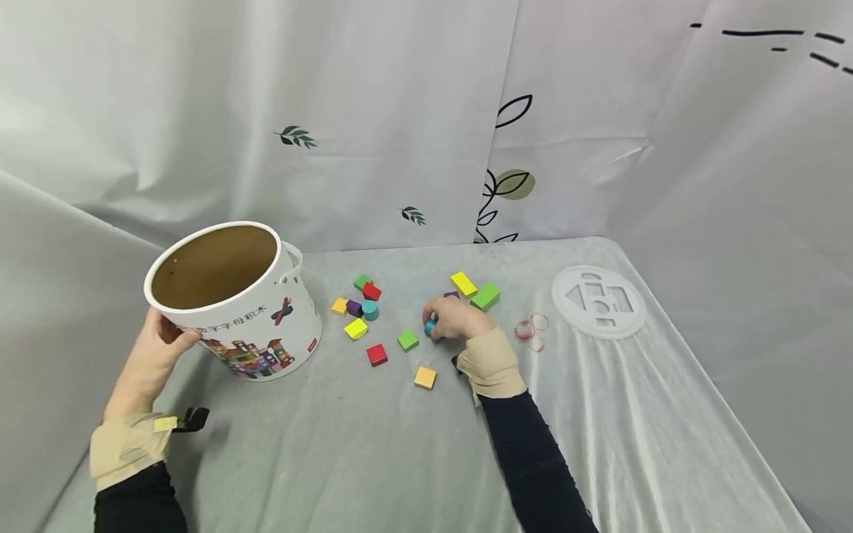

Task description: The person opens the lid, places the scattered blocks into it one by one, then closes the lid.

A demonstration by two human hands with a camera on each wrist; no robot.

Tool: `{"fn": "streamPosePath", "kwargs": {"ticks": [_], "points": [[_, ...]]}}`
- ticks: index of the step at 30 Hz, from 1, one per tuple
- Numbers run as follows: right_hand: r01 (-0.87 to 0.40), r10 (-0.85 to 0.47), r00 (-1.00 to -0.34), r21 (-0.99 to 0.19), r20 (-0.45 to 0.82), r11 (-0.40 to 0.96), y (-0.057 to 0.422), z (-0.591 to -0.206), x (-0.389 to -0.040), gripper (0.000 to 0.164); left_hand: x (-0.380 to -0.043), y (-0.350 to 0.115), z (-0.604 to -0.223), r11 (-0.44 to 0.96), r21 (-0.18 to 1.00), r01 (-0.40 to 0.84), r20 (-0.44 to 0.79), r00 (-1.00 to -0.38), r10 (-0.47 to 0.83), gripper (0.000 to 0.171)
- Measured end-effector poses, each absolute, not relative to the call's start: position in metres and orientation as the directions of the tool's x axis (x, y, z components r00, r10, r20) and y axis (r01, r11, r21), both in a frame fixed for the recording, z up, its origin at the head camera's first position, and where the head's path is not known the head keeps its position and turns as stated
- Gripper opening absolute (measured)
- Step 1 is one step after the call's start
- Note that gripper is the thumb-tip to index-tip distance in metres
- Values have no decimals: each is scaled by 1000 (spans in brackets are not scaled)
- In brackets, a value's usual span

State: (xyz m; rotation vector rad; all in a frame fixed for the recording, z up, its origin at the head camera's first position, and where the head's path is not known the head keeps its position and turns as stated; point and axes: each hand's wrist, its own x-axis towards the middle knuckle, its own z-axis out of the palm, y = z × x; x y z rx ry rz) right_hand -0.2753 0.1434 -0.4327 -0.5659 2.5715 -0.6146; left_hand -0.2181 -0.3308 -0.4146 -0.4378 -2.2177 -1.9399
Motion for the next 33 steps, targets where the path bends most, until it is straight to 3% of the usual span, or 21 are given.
{"fn": "streamPosePath", "kwargs": {"ticks": [19,33], "points": [[-310,-467,-862,-524,-196,793,141,-428,-272,21,-218,-330,-414,119,946,302,292,-952,97,86],[-461,-512,-857,-538,63,706,125,-390,-270,25,-219,-331,-414,109,946,304,294,-950,105,86]]}}
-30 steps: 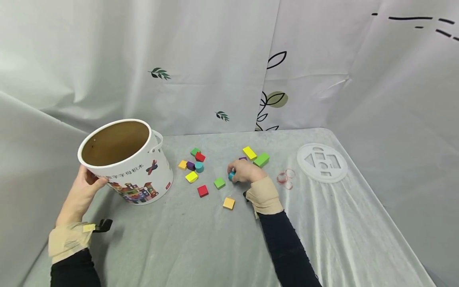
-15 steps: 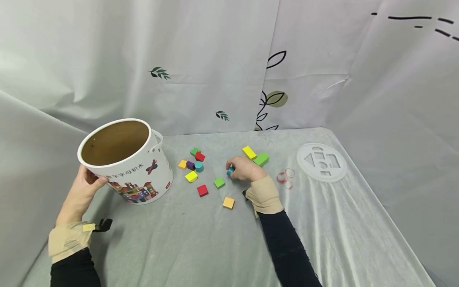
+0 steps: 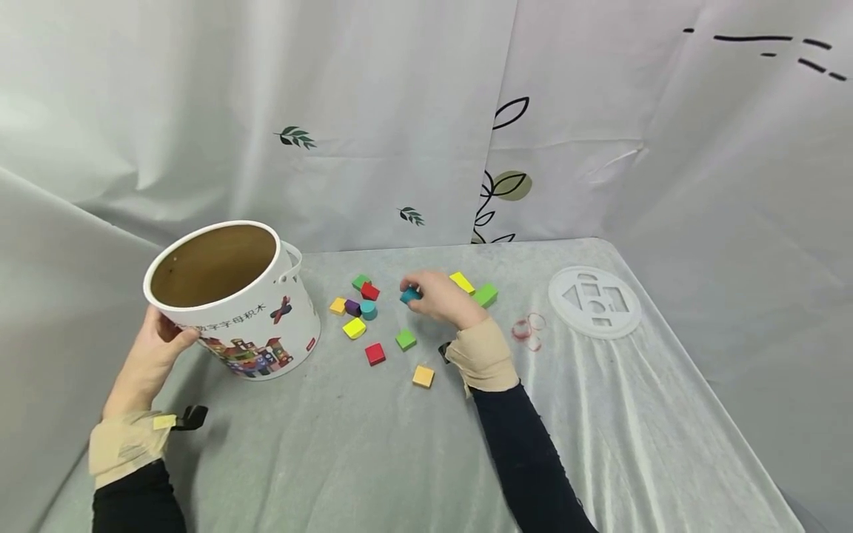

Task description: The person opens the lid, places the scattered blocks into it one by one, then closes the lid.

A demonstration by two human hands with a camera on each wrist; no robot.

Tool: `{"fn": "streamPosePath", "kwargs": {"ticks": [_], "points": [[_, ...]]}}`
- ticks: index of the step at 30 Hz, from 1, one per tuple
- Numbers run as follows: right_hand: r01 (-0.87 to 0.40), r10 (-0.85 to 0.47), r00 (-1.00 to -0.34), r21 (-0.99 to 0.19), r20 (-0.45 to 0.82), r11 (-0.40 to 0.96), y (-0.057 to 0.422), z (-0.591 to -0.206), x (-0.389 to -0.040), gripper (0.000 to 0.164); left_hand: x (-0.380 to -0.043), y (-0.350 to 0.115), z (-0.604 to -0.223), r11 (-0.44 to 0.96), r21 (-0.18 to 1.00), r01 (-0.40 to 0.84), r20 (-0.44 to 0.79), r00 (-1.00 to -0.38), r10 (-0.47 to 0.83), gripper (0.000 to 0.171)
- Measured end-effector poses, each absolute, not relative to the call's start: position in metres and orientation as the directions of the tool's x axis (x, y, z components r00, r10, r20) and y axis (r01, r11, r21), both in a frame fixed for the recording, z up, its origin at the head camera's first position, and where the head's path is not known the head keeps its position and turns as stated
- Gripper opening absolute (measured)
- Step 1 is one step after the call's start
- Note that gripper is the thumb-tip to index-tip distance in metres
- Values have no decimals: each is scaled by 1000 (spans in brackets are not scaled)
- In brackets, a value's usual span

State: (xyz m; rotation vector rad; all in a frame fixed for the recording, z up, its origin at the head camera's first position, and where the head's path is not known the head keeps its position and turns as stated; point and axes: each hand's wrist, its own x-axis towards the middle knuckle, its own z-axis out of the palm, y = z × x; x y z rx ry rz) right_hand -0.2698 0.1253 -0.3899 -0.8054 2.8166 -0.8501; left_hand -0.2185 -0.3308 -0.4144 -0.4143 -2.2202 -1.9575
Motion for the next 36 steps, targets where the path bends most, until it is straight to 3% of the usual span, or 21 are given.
{"fn": "streamPosePath", "kwargs": {"ticks": [9,17,30,36], "points": [[-586,-547,-798,-535,251,609,85,-327,-270,27,-216,-331,-415,170,944,281,269,-959,89,85],[-743,-596,-659,-524,459,418,24,-283,-270,27,-214,-331,-416,170,945,279,266,-959,97,86],[-778,-670,-612,-469,419,417,-69,-265,-272,31,-215,-334,-412,183,938,294,280,-955,100,84],[-744,-656,-661,-433,364,509,-93,-282,-271,32,-213,-331,-413,180,942,282,268,-958,99,83]]}}
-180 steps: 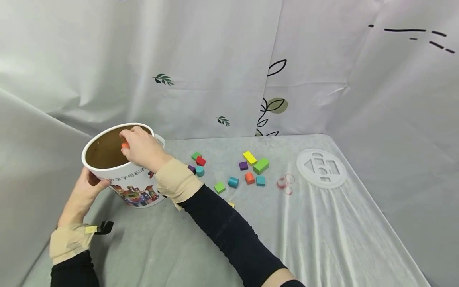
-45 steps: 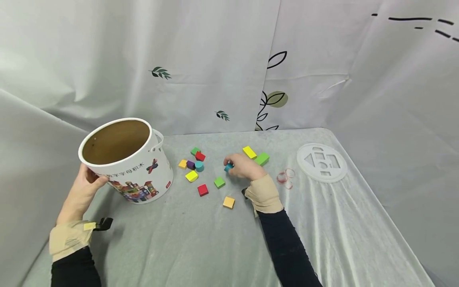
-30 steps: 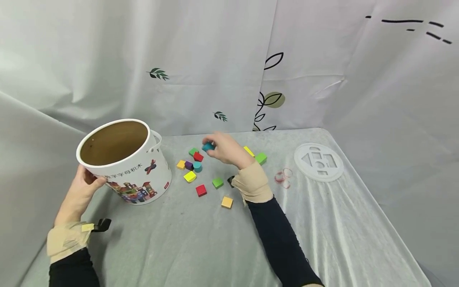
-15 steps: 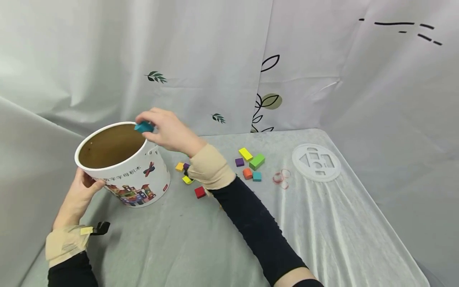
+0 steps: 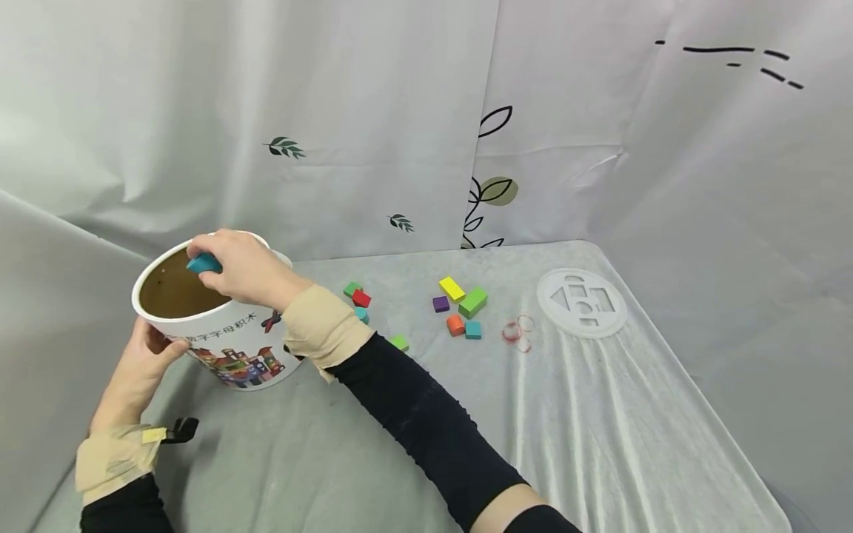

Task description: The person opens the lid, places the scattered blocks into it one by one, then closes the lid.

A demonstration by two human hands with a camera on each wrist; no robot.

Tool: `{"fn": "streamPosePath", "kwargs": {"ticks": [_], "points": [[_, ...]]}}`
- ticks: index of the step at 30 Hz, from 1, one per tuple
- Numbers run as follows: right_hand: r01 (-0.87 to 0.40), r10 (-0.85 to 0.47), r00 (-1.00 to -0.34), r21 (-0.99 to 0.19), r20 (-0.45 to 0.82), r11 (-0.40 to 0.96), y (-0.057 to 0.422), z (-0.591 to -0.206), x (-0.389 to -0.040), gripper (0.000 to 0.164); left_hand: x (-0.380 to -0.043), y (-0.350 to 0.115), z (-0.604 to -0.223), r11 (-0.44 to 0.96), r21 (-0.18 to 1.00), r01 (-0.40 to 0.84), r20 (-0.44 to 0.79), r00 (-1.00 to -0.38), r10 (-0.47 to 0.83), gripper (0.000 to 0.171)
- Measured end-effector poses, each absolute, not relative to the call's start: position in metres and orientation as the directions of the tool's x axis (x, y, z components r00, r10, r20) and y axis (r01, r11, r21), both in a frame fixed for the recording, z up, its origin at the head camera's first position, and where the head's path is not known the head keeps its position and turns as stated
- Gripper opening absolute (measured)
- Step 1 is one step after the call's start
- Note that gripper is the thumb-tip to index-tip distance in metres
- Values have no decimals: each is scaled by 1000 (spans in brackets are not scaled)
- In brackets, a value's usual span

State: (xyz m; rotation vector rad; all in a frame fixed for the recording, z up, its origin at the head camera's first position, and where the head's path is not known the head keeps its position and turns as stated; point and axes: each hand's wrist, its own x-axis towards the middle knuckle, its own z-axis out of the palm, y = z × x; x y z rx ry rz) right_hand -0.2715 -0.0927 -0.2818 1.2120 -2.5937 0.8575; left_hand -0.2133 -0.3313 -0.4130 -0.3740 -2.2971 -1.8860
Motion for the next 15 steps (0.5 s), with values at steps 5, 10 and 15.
{"fn": "streamPosePath", "kwargs": {"ticks": [5,10,15], "points": [[-707,-626,-705,-388,332,591,-101,-299,-273,33,-213,-329,-415,181,942,281,267,-959,100,83],[-657,-607,-751,-380,261,651,-104,-299,-272,31,-215,-328,-413,184,940,288,272,-957,104,83],[-587,-589,-801,-338,107,736,-112,-289,-269,19,-214,-331,-413,158,942,297,283,-954,103,84]]}}
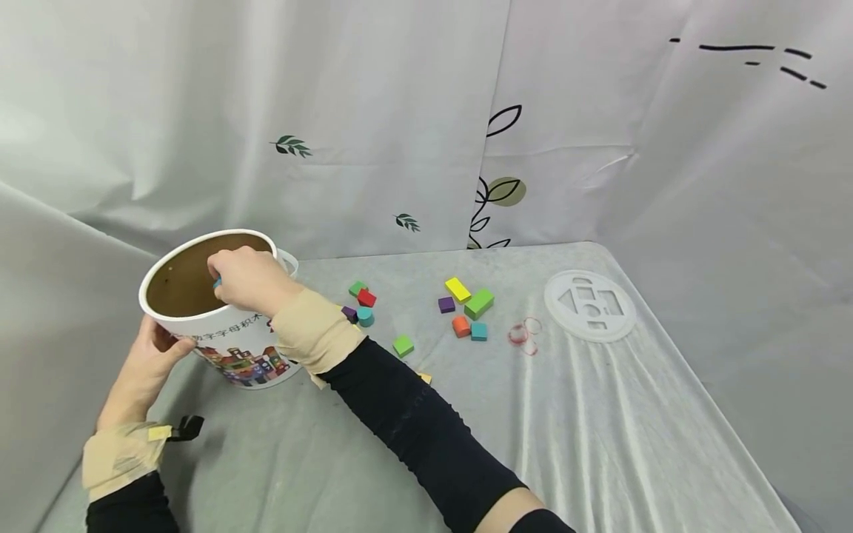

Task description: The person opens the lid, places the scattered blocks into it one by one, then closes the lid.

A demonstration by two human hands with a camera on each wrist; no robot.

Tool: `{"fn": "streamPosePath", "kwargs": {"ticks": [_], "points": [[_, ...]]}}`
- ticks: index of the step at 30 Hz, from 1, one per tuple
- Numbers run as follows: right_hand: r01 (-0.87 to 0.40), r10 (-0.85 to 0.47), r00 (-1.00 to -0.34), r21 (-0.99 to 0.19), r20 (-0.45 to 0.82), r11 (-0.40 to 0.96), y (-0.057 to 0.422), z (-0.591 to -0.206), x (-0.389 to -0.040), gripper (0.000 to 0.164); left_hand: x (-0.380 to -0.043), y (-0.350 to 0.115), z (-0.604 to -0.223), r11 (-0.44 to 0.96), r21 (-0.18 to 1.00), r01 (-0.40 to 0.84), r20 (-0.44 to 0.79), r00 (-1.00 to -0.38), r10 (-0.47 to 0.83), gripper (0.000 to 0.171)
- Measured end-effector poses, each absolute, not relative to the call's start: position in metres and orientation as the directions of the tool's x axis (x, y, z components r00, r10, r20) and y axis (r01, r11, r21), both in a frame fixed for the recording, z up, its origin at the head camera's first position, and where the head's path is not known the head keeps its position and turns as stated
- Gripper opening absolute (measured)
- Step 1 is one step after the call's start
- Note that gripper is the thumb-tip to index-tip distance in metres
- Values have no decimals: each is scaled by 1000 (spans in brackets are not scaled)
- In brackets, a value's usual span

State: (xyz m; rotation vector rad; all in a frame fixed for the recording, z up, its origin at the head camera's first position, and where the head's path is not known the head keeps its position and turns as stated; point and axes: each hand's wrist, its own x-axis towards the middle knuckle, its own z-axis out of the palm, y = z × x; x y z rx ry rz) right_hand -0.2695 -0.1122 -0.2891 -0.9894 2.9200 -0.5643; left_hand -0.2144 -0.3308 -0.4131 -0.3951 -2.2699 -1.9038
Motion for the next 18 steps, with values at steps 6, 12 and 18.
{"fn": "streamPosePath", "kwargs": {"ticks": [6,12,18], "points": [[-566,-568,-821,-225,65,793,-117,-284,-268,8,-214,-330,-412,181,939,292,277,-956,99,85],[-565,-574,-819,-214,26,797,-117,-284,-268,9,-214,-329,-412,169,940,298,286,-954,91,85],[-569,-579,-815,-208,18,795,-118,-283,-267,10,-214,-331,-413,160,941,300,290,-954,83,85]]}}
